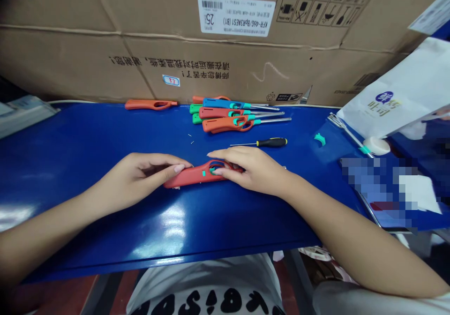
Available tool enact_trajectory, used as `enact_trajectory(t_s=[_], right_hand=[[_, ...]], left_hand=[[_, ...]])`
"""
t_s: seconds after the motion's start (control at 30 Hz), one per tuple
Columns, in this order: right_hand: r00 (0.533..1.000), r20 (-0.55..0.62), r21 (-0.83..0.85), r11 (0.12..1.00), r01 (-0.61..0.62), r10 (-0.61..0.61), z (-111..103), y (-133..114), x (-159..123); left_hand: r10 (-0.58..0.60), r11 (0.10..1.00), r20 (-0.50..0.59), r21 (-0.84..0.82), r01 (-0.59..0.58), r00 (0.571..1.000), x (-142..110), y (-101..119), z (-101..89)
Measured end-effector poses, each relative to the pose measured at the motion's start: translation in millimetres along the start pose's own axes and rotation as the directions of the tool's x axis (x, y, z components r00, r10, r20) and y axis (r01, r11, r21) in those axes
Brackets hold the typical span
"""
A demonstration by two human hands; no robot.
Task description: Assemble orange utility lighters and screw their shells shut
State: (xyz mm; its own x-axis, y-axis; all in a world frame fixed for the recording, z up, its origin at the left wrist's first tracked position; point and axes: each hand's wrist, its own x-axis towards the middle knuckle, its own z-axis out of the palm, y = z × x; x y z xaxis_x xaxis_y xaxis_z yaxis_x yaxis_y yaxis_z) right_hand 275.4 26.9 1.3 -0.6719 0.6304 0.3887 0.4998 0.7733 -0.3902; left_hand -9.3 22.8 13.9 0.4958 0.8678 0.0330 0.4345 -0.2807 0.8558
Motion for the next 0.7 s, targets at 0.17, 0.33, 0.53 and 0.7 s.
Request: enact_trajectory(t_s=[0.17, 0.33, 0.53, 0.7], right_hand=[[0.994, 0.094, 0.009, 0.999, -0.049, 0.048, -0.2, -0.6, 0.0], [0.995, 0.075, 0.017, 0.997, -0.070, 0.069, 1.8, -0.1, 1.8], [0.988, 0.142, -0.033, 0.998, -0.050, 0.054, 7.6, 1.0, 4.1], [0.981, 0.176, -0.047, 0.996, -0.074, 0.081, 10.8, -0.9, 4.1]], left_hand=[[0.010, 1.000, -0.001, -0.022, -0.010, 1.000, 4.2, -4.0, 1.9], [0.258, 0.944, -0.002, 0.213, -0.252, 0.966, 2.4, -5.6, -0.2], [0.404, 0.778, 0.146, 0.465, -0.424, 0.903, -0.5, -9.1, -3.8], [0.345, 0.765, 0.192, 0.508, -0.394, 0.919, 0.8, -7.6, -3.0]])
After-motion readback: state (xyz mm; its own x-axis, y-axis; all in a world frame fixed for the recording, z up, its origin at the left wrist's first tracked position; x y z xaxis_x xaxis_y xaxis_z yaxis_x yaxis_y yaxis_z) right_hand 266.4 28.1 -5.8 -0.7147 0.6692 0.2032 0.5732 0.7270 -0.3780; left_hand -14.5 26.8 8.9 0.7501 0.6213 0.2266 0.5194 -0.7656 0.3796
